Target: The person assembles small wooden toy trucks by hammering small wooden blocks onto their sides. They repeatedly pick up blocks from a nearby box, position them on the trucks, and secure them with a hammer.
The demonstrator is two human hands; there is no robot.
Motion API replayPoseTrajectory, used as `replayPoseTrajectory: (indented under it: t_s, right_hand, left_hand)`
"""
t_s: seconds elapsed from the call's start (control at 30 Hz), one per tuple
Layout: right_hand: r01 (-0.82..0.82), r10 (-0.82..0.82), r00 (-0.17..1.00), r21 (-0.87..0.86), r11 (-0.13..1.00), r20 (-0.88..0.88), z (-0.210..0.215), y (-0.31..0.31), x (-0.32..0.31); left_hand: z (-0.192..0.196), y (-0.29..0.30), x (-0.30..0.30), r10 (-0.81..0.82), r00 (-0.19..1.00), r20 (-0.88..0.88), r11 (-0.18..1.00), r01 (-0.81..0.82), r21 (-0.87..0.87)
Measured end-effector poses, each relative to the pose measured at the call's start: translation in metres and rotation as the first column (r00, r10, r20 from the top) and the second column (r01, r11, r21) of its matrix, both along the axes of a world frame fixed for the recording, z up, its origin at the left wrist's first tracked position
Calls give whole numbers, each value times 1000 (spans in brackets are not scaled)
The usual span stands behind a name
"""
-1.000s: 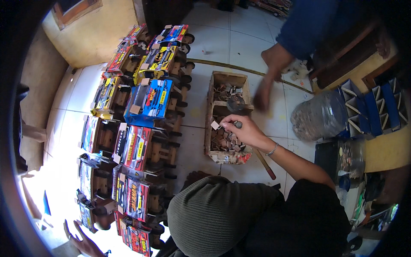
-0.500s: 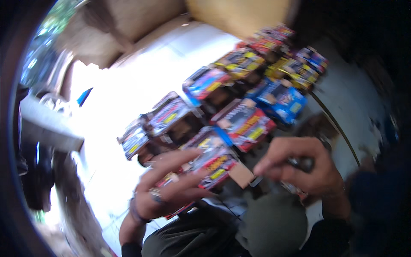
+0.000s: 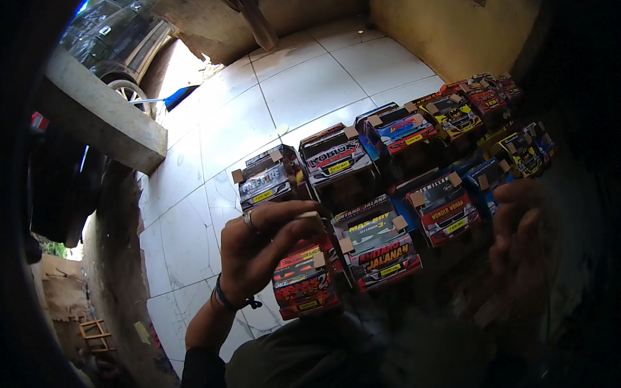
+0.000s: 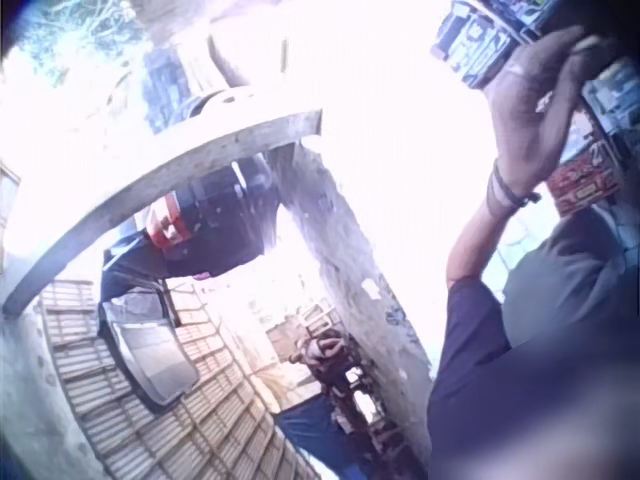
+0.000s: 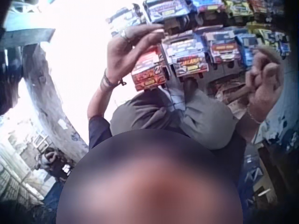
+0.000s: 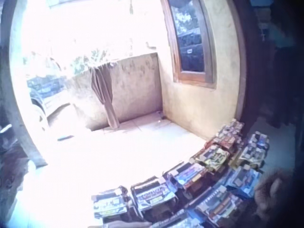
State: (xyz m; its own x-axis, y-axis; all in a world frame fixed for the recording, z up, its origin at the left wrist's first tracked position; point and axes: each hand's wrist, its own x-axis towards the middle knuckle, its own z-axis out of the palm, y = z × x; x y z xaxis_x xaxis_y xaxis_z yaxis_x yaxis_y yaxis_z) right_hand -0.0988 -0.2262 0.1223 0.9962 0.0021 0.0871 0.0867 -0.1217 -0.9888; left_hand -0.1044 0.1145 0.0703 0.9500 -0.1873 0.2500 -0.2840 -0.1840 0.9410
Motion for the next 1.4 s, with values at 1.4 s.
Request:
replayPoseTrajectory:
  t_s: [1.4]
  right_hand:
    - [210, -503, 864, -893, 398, -21, -122, -310, -38]
  left_hand:
    - [6, -233, 27, -815, 565, -126, 362, 667, 651]
